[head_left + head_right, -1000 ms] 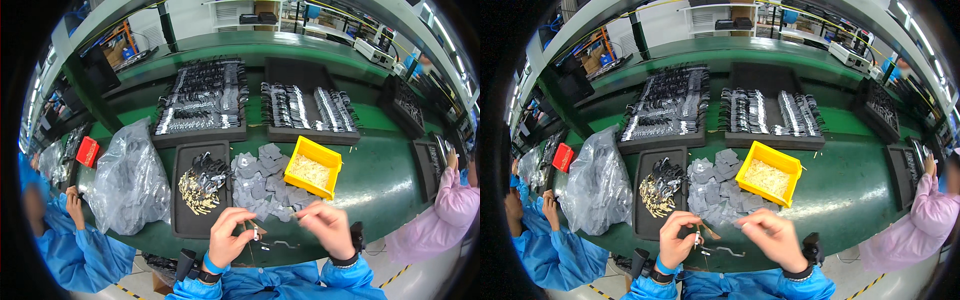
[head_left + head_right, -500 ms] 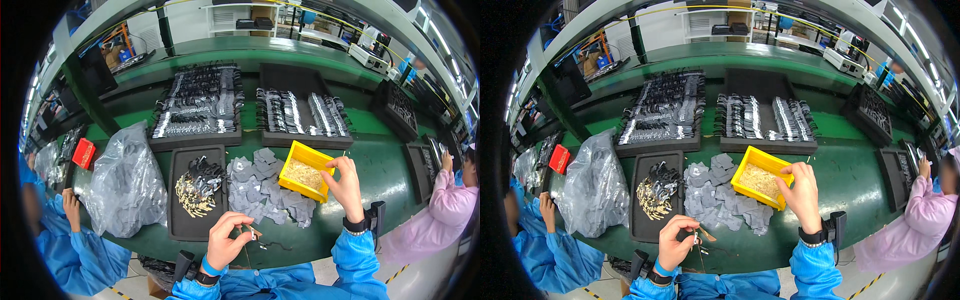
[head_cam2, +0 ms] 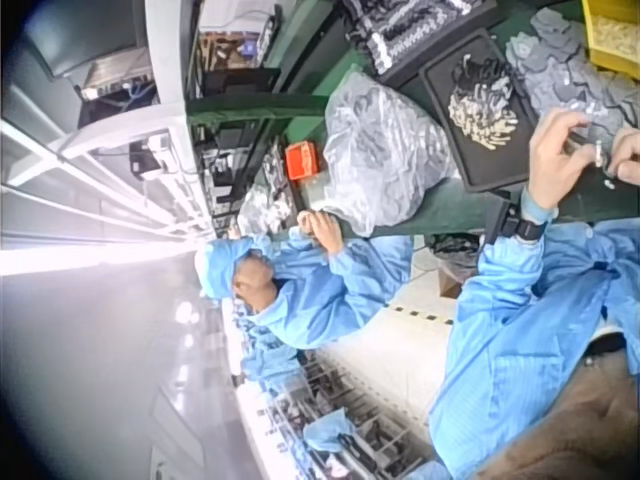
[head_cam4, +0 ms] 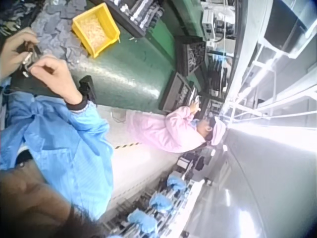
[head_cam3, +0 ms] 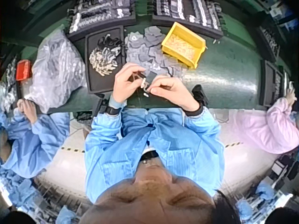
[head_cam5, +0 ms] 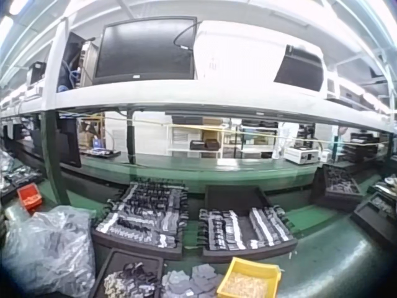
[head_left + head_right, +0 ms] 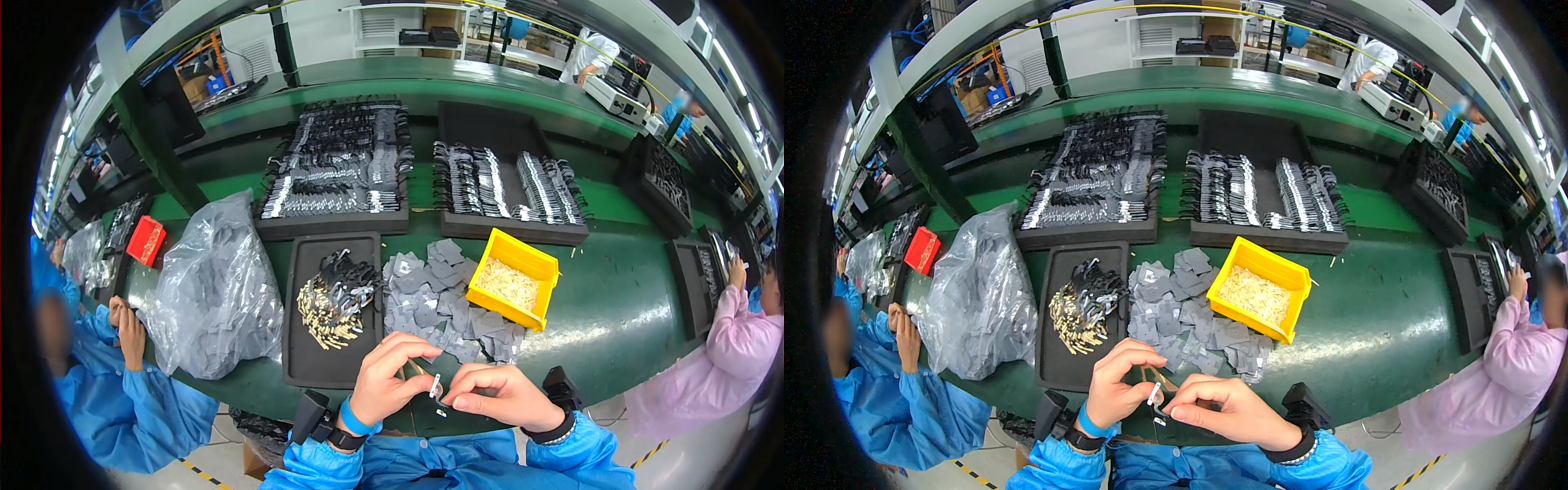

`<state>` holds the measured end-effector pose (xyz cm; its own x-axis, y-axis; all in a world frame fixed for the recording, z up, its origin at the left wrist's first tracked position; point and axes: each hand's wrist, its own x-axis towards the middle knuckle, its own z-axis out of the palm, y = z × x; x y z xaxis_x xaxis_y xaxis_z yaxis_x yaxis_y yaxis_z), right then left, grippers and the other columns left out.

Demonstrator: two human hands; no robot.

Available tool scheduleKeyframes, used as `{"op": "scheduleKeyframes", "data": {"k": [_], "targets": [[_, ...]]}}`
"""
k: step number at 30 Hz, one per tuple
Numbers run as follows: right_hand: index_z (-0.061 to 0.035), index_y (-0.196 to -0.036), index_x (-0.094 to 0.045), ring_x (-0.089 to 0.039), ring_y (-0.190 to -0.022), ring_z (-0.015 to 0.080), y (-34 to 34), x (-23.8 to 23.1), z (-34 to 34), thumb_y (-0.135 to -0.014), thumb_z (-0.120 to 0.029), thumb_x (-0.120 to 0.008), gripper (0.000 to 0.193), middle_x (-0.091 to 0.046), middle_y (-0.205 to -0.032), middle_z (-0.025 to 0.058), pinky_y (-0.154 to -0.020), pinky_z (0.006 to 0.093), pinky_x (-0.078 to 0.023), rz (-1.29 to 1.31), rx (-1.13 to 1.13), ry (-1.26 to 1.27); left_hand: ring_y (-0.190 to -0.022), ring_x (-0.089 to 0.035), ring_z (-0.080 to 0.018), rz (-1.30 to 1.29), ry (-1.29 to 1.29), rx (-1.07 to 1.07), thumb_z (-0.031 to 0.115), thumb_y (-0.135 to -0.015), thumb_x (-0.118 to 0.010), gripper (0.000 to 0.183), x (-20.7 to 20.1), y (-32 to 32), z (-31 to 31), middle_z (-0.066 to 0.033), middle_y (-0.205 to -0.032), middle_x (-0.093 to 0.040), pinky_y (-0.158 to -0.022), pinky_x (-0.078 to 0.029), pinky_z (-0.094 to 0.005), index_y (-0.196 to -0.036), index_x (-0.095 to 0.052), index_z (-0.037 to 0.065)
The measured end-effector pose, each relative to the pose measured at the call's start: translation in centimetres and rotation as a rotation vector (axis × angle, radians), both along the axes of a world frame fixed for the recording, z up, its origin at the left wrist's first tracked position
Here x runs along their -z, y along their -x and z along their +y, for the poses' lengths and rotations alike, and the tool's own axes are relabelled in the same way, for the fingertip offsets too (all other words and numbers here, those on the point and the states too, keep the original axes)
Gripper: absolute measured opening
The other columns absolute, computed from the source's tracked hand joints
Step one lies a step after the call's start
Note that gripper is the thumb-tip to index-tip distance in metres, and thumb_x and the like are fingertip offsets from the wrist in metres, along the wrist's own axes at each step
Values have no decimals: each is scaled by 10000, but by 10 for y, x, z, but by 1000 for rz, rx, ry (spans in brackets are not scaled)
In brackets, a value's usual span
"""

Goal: Assembling small plastic and metal components at a factory workstation.

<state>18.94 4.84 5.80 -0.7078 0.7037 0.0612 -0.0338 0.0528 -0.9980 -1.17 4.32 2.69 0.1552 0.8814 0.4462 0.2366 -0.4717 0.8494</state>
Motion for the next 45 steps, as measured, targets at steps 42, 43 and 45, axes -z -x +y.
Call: {"op": "scheduleKeyframes", "data": {"k": [42, 43, 45], "targets": [[-51, -756, -475, -446, -712, 163, -7, 53, -14, -864, -212, -579, 220, -445, -765, 40, -642, 273, -361, 278, 328, 391, -888, -579, -189, 192, -596, -306, 111, -751, -667, 177, 30, -25, 31, -52, -930, -623, -743, -423, -321, -884, -605, 12], [-47, -771, -485, -446, -708, 161, -6, 54, -16, -873, -192, -567, 196, -456, -765, 41, -643, 269, -363, 314, 354, 411, -897, -582, -190, 206, -605, -311, 112, -749, -668, 173, 30, -25, 30, -56, -946, -625, -749, -427, -323, -878, -607, 13], [-45, -774, -493, -445, -704, 159, -5, 54, -21, -876, -183, -562, 185, -465, -763, 42, -643, 270, -366, 319, 421, 420, -906, -585, -191, 218, -610, -307, 112, -748, -670, 169, 28, -23, 29, -60, -963, -627, -756, -430, -325, -873, -610, 15]]}}
